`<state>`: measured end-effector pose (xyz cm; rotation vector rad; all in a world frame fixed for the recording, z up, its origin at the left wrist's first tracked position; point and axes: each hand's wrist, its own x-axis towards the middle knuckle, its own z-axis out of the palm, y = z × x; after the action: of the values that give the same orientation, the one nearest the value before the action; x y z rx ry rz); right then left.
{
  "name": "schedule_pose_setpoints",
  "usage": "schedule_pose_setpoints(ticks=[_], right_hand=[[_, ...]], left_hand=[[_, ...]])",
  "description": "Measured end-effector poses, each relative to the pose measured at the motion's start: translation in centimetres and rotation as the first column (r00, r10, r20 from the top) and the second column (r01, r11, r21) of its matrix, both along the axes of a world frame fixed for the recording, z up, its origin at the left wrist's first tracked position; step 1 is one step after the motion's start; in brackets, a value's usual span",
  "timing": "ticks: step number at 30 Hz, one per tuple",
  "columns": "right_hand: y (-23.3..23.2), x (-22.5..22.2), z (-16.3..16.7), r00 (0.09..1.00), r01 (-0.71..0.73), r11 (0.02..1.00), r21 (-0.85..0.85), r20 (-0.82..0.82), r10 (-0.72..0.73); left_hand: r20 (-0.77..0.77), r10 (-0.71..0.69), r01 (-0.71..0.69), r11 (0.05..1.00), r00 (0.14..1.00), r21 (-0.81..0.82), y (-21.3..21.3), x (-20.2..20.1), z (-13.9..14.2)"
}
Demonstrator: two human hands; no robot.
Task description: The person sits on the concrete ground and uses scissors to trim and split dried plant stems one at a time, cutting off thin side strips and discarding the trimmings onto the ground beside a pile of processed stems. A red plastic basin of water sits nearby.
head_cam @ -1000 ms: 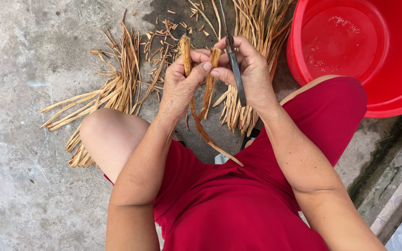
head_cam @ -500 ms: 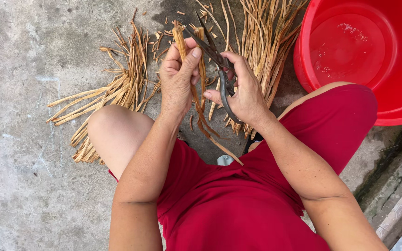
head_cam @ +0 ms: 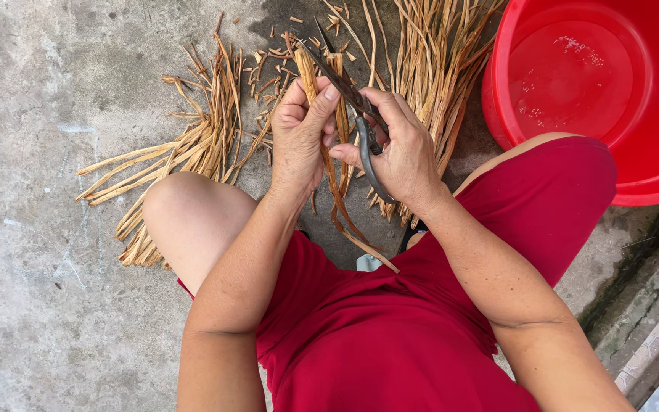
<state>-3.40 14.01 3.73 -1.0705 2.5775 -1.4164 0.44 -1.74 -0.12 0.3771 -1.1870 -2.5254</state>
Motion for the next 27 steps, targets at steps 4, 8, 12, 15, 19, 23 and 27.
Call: schedule_pose_setpoints(ticks=[4,8,12,15,19,23,27], right_hand=[[-0.3,0.1,0.2,0.997,0.034,0.998,-0.055,0.073,-0.030],[-0.4,0.1,0.3,0.992,0.037,0.996,-0.080,0.121,-0.027],[-0.4,0.2,0.0,0.974,0.070,0.997,-0.027,0.219,-0.062],[-0.5,-0.1,-0.4,0.969,0.088,0.995,-0.042,0.234,-0.076],[-0.4,-0.8,-1.3,0.937,0.101,0.983,-0.155,0.346,-0.042],[0.0,-0.6,-1.9,0.935,0.056,0.907,-0.417,0.342,0.099],[-1.0,0.6,-2.6,0.870,0.048,0.912,-0.408,0.466,0.162]], left_hand=[[0.001,-0.008,0.008,1.000,1.000,0.016,0.0,0.1,0.1],[-0.010,0.004,-0.004,0.999,1.000,0.033,0.0,0.1,-0.1],[-0.014,0.005,-0.005,1.000,1.000,0.026,-0.3,0.1,-0.3],[-0.019,-0.033,0.033,0.999,0.999,0.015,-0.1,0.3,-0.4],[0.007,-0.031,0.032,0.997,0.999,-0.073,0.1,0.5,-0.6],[-0.005,-0.016,0.015,0.991,1.000,-0.132,0.2,0.4,-0.6],[-0.053,0.000,-0.007,0.993,0.999,-0.119,0.3,0.1,-0.6]])
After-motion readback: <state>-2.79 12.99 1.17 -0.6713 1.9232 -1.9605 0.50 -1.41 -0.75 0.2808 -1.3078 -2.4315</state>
